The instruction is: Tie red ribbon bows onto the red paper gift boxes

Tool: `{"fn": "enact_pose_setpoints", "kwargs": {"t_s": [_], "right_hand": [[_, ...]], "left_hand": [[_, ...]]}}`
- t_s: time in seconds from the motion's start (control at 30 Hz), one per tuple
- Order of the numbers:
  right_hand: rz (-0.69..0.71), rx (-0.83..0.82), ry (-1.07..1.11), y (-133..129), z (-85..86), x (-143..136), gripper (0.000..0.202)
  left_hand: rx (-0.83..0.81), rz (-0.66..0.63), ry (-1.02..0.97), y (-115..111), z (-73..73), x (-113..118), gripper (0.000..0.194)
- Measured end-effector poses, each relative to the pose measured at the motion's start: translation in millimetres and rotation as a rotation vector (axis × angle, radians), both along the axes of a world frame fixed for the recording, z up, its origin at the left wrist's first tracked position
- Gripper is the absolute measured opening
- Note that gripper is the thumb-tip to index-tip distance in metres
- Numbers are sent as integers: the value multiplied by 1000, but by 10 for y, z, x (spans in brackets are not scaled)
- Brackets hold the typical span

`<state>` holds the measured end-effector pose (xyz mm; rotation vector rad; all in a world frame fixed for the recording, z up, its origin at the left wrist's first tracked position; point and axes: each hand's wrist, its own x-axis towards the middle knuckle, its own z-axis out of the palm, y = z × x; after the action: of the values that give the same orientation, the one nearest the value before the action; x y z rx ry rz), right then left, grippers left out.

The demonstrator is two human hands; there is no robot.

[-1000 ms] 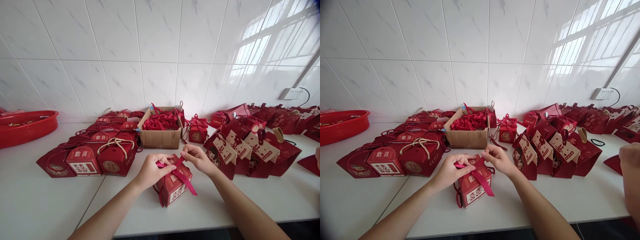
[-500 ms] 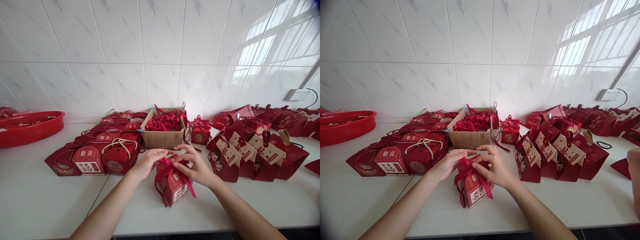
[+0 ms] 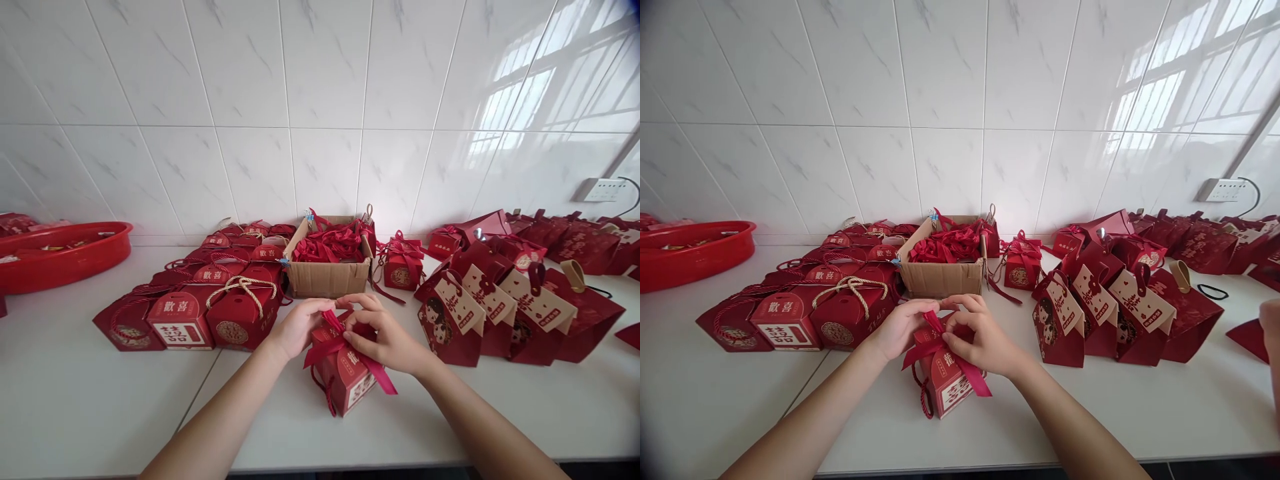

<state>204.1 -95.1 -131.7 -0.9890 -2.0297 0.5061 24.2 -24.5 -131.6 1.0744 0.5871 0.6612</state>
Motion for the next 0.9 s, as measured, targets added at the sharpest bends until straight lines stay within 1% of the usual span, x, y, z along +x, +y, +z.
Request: {"fn": "enact_pose_setpoints", "kwargs": {"t_s": [0.13, 0.23, 0.3, 0.33, 0.4, 0.47, 0.5, 0.57, 0.6, 0.63, 0.67, 0.7, 0.73, 0.8, 0.87, 0.9], "right_hand": [[4, 16, -25, 21, -13, -32, 8], [-11, 45, -68, 52, 24, -26, 10], [-70, 75, -88, 50, 76, 25, 13], [-122, 89, -67, 29, 96, 65, 17], [-266, 90, 78, -72, 85, 153, 26], [-413, 64, 328, -254, -43, 199, 30], [-465, 55, 456, -366, -158, 186, 31], [-477, 84, 630, -592, -462, 64, 40], [-470, 94, 678, -689, -627, -38, 44], [-459, 72, 657, -764, -781, -158, 49], [-486, 34, 602, -814, -910, -281, 59], [-574, -12, 551, -837, -1003, -397, 70], [-650, -44, 486, -836, -1057, -492, 84], [-652, -108, 376, -783, -1056, -592, 103], [-663, -161, 373, -714, -968, -575, 111], [-666, -177, 395, -690, -919, -540, 111]], "left_hand": [[-67, -45, -13, 45, -38, -7, 20], [-65, -64, -26, 75, -67, -34, 25], [-44, -73, -28, 112, -85, -69, 26], [-29, -75, -26, 138, -94, -89, 29], [10, -69, -20, 202, -118, -126, 38], [54, -57, -3, 273, -164, -144, 44], [74, -55, 16, 305, -198, -143, 45], [118, -47, 68, 352, -291, -116, 43], [146, -36, 96, 363, -346, -93, 39], [180, -20, 120, 365, -402, -65, 35], [220, -1, 139, 357, -455, -35, 32], [264, 17, 155, 340, -502, -5, 31], [309, 29, 169, 313, -540, 22, 30], [391, 27, 196, 241, -583, 66, 27], [453, -3, 217, 164, -586, 94, 25], [476, -22, 223, 132, -577, 104, 25]]}}
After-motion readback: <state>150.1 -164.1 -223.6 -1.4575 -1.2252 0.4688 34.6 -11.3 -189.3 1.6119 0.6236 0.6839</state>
